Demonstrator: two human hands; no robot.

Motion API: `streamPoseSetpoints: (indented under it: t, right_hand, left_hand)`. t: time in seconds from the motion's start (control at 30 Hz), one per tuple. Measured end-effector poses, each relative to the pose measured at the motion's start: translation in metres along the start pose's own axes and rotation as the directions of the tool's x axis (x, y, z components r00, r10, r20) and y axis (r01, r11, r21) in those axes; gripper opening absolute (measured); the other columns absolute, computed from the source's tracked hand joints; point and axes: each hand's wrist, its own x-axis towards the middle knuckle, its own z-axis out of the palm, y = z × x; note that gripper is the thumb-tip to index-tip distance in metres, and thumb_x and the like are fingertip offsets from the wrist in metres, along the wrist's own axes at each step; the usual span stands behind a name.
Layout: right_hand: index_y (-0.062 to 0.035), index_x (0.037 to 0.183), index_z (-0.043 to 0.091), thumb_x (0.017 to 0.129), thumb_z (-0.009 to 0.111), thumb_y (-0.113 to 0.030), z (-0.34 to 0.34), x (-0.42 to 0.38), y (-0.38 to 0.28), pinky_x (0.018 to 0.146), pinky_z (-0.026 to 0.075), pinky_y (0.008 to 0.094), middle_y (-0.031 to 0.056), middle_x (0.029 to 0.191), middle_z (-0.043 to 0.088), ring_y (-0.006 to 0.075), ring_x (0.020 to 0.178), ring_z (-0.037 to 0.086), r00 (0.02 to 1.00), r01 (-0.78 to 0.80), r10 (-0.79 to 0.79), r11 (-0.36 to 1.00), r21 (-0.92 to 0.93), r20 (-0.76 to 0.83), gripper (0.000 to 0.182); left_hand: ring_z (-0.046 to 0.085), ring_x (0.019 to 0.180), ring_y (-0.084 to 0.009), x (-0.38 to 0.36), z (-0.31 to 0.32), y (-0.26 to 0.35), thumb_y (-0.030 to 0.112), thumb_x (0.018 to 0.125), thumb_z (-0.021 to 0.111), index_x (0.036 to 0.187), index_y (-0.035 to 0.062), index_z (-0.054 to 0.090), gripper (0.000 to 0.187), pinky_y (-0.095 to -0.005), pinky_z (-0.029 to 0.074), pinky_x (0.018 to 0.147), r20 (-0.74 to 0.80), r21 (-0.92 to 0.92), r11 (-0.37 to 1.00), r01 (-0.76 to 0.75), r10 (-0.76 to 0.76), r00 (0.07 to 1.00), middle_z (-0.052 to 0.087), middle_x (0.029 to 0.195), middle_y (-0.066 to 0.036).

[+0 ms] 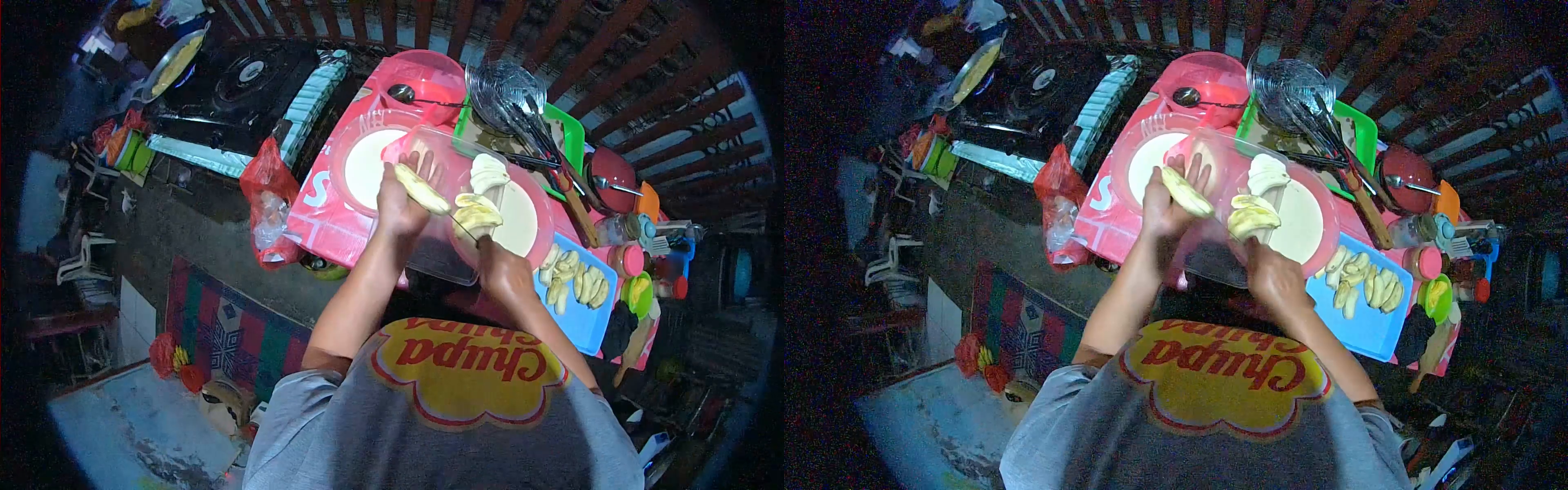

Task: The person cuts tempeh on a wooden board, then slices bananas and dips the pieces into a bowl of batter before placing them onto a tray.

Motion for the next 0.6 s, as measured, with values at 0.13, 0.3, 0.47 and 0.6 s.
streamPoseSetpoints:
  t: [0.13, 0.3, 0.47, 0.6]
  right_hand:
    - [-0.0039, 0.085, 0.048, 0.073, 0.045, -0.006, -0.027, -0.012, -0.012, 0.052, 0.042, 0.0436, 0.0175, 0.068, 0.054, 0.0344, 0.060, 0.054, 0.998, 0.029, -0.026, 0.998, -0.059, 0.053, 0.013]
    - [-0.0045, 0.083, 0.047, 0.076, 0.043, -0.010, -0.017, -0.004, -0.018, 0.050, 0.042, 0.0438, 0.0170, 0.066, 0.053, 0.0342, 0.059, 0.054, 0.993, 0.082, -0.081, 0.997, 0.008, -0.088, 0.009]
    - [-0.0054, 0.086, 0.049, 0.078, 0.042, -0.011, -0.012, -0.001, -0.019, 0.051, 0.041, 0.0437, 0.0174, 0.066, 0.052, 0.0344, 0.060, 0.054, 0.990, 0.098, -0.093, 0.994, 0.044, -0.101, 0.012]
    - [-0.0041, 0.085, 0.050, 0.078, 0.043, -0.012, -0.007, 0.003, -0.018, 0.051, 0.040, 0.0439, 0.0180, 0.068, 0.052, 0.0349, 0.060, 0.053, 0.991, 0.092, -0.086, 0.994, 0.062, -0.100, 0.012]
  left_hand:
    - [0.047, 0.102, -0.0225, -0.004, 0.008, 0.002, 0.041, 0.087, 0.024, 0.098, 0.0077, 0.043, 0.040, -0.0385, 0.037, 0.088, -0.023, 0.029, 0.997, -0.078, 0.078, 0.997, 0.048, 0.102, -0.005]
    - [0.048, 0.096, -0.0200, -0.009, 0.010, -0.010, 0.041, 0.087, 0.024, 0.104, 0.0102, 0.037, 0.038, -0.0371, 0.039, 0.083, 0.026, 0.169, 0.974, -0.152, 0.150, 0.988, 0.046, 0.102, -0.006]
    - [0.048, 0.093, -0.0173, -0.016, 0.015, -0.010, 0.041, 0.087, 0.024, 0.107, 0.0110, 0.037, 0.038, -0.0350, 0.038, 0.084, 0.022, 0.229, 0.953, -0.198, 0.199, 0.980, 0.047, 0.102, -0.005]
    - [0.048, 0.090, -0.0164, -0.019, 0.016, -0.009, 0.039, 0.088, 0.024, 0.109, 0.0103, 0.035, 0.037, -0.0341, 0.038, 0.082, 0.033, 0.250, 0.946, -0.208, 0.206, 0.978, 0.046, 0.099, -0.004]
